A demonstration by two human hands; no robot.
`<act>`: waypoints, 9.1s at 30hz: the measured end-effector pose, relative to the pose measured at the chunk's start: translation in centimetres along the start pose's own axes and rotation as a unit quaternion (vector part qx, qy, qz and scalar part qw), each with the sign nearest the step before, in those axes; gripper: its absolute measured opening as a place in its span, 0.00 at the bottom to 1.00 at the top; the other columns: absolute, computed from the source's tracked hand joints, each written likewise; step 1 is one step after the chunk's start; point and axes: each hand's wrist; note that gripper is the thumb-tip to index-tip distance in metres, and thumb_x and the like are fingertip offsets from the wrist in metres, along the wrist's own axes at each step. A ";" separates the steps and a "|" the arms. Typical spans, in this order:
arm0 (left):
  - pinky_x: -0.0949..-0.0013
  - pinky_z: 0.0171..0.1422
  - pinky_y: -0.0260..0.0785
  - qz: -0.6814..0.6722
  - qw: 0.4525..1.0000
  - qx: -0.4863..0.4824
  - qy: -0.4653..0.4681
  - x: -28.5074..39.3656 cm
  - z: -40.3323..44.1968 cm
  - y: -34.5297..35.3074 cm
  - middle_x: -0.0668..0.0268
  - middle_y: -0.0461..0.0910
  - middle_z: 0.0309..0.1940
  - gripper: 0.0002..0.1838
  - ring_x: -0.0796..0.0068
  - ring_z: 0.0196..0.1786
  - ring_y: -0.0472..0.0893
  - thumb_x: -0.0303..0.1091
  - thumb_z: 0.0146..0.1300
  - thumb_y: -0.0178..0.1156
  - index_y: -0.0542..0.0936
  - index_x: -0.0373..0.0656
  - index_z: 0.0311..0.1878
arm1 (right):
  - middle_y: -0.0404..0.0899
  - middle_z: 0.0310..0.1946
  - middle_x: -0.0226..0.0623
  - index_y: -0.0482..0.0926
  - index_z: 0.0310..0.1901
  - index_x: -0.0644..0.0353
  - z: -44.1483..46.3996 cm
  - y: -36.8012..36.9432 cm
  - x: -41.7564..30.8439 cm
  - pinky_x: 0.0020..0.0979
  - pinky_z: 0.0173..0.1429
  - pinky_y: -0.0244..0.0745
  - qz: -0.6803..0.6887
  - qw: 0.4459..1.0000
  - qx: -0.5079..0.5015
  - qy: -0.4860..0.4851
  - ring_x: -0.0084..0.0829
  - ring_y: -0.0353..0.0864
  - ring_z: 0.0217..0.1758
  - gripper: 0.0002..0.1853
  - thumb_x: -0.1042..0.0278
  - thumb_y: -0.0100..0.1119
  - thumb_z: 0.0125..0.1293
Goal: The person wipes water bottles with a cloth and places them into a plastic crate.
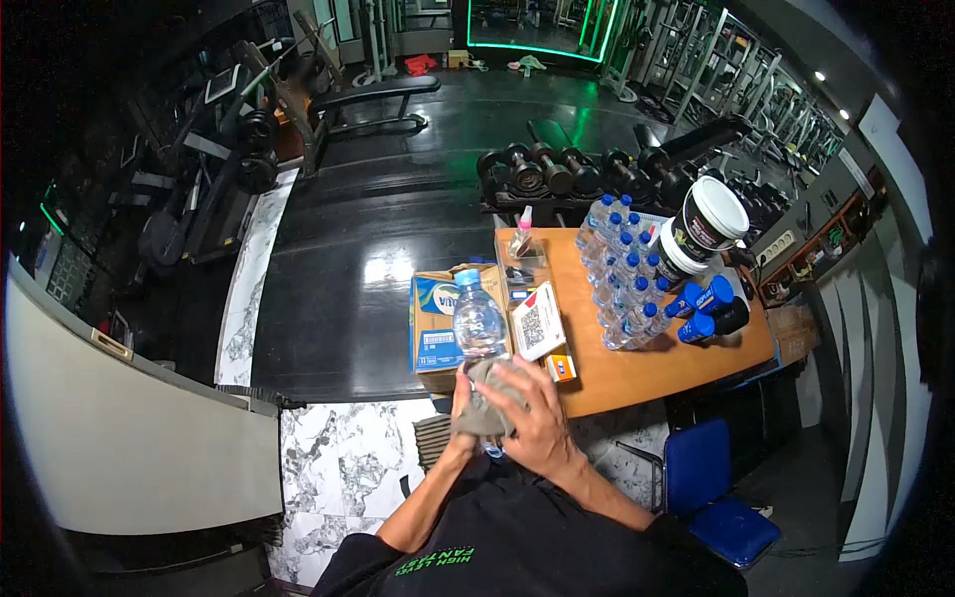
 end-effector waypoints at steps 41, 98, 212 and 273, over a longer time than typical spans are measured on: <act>0.65 0.67 0.60 0.075 0.994 0.011 0.076 1.2 2.3 -3.2 0.63 0.68 0.60 0.27 0.71 0.61 0.69 0.51 0.76 0.31 0.59 0.43 0.68 | 0.62 0.64 0.48 0.72 0.60 0.48 3.8 2.7 1.2 0.48 0.70 0.55 0.149 0.983 0.044 0.098 0.46 0.57 0.71 0.31 0.53 0.67 0.54; 0.66 0.71 0.51 0.098 0.986 0.046 0.128 0.7 0.5 -0.1 0.61 0.64 0.65 0.29 0.69 0.66 0.64 0.50 0.75 0.33 0.58 0.38 0.70 | 0.71 0.54 0.47 0.71 0.57 0.62 1.9 3.4 2.9 0.39 0.65 0.62 0.181 0.969 0.112 0.123 0.46 0.69 0.61 0.22 0.62 0.58 0.64; 0.61 0.62 0.67 -0.130 0.990 0.038 0.047 1.4 0.0 -1.6 0.64 0.75 0.54 0.30 0.68 0.57 0.73 0.59 0.69 0.43 0.69 0.43 0.61 | 0.77 0.51 0.41 0.74 0.54 0.60 -1.8 3.7 4.4 0.36 0.58 0.72 0.546 0.789 0.148 0.239 0.34 0.76 0.55 0.19 0.64 0.60 0.63; 0.54 0.57 0.69 -0.070 0.996 0.054 0.002 1.4 -0.5 -2.0 0.54 0.76 0.49 0.43 0.58 0.51 0.77 0.74 0.63 0.33 0.69 0.40 0.58 | 0.79 0.47 0.46 0.76 0.55 0.61 -4.3 1.7 7.3 0.38 0.56 0.72 0.376 0.910 0.140 0.104 0.42 0.79 0.51 0.29 0.47 0.62 0.59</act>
Point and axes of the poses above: each hand's wrist, its own z-axis towards the middle knuckle, its own y-axis out of the palm, x = y × z
